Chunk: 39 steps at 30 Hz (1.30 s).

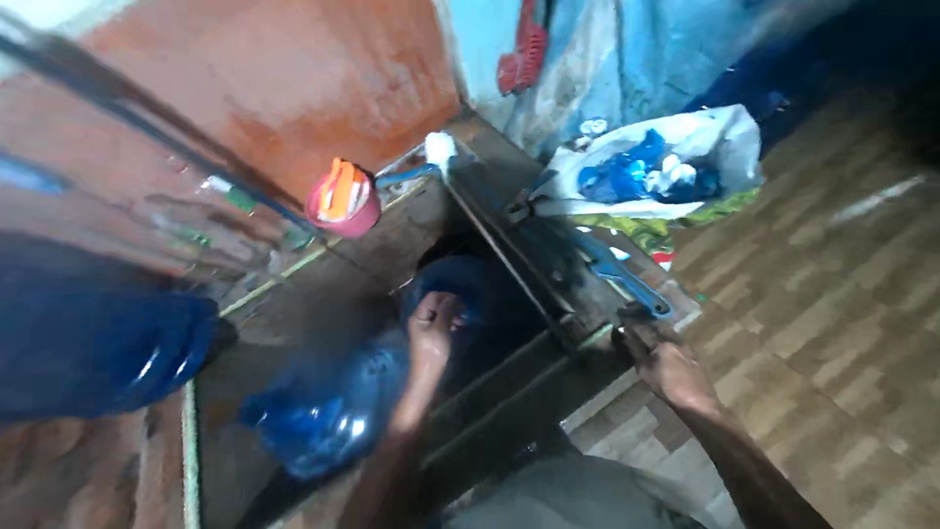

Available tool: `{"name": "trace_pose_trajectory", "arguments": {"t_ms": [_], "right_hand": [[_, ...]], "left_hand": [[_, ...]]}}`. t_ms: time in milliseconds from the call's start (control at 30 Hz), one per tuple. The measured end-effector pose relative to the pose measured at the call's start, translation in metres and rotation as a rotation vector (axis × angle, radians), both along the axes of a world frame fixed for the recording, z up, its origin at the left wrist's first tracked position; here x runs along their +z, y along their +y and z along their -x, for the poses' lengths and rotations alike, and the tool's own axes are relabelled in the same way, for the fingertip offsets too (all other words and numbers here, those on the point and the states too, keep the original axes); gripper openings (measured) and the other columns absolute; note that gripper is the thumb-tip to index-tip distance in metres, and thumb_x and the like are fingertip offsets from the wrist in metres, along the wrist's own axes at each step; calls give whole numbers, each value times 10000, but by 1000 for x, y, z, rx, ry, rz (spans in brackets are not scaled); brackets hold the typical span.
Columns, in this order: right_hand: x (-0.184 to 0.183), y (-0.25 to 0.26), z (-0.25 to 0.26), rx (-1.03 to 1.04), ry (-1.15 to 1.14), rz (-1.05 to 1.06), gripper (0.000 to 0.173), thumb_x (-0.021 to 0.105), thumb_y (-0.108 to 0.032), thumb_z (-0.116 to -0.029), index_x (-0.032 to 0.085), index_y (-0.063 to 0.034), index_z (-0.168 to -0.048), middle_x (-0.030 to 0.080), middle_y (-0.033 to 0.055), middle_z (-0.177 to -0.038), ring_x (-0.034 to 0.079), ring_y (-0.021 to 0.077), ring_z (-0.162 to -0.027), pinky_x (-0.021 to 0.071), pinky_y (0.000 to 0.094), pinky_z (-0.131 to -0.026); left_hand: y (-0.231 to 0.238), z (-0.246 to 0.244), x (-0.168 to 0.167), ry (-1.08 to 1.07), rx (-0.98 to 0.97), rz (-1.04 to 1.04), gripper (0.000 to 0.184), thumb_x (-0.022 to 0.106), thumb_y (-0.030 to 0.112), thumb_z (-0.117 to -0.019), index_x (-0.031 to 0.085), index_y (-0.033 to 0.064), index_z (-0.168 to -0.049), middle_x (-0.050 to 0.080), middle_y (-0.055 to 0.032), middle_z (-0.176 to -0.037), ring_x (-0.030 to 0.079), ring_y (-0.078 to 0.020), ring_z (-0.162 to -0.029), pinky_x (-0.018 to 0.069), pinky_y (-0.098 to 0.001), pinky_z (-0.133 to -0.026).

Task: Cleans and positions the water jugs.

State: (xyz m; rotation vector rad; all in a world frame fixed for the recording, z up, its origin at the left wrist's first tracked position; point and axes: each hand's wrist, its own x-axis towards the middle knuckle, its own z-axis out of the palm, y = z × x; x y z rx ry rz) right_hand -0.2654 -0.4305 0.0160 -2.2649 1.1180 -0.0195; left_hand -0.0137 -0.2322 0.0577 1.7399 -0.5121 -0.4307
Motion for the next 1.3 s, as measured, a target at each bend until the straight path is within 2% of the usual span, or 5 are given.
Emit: {"name": "trace_pose_trajectory", "arguments": {"t_ms": [367,633,967,1133,1300], "right_hand": [[46,97,-122,507,-253,46,331,478,-40,-1039,656,21,-1311,651,240,-1329,659,422,-1180,506,612,-993],[80,280,-264,1139,-275,-56,515,576,-250,-1037,497,-86,-1518,437,248,-1559,552,395,-1340,490,521,-1067],[24,371,-332,1082,-384,-36,367,692,-214,-958,688,-48,-1285,639,259,-1275,664,398,-1124,576,507,-894],[11,337,-330,790,-576,49,402,821,-223,-824,749,-63,-1186,692,204,-1204,724,288,-1001,626,420,-798],[12,271,-356,562,-479,-158,576,825,-274,-811,650,11,-1280,662,192,-1265,640,238,-1173,528,413,-1016]], "left_hand": [[99,79,3,172,-220,-185,310,491,198,-1068,672,-49,-1116,671,-117,-925,621,-138,-804,528,-321,-778],[213,62,9,-47,363,-125,258,556,128,-1006,711,-64,-934,669,-92,-782,619,-93,-705,536,-274,-706],[318,-109,-7,-149,658,-271,335,511,191,-1069,649,-104,-1149,688,-191,-961,671,-177,-827,570,-366,-789],[330,-228,-100,173,456,-580,458,481,292,-1094,573,-81,-1344,599,-310,-1319,578,-416,-1250,425,-553,-1077],[346,-228,-229,386,309,-634,500,443,180,-1107,378,-131,-1493,409,-342,-1527,386,-431,-1452,285,-497,-1213]]}}
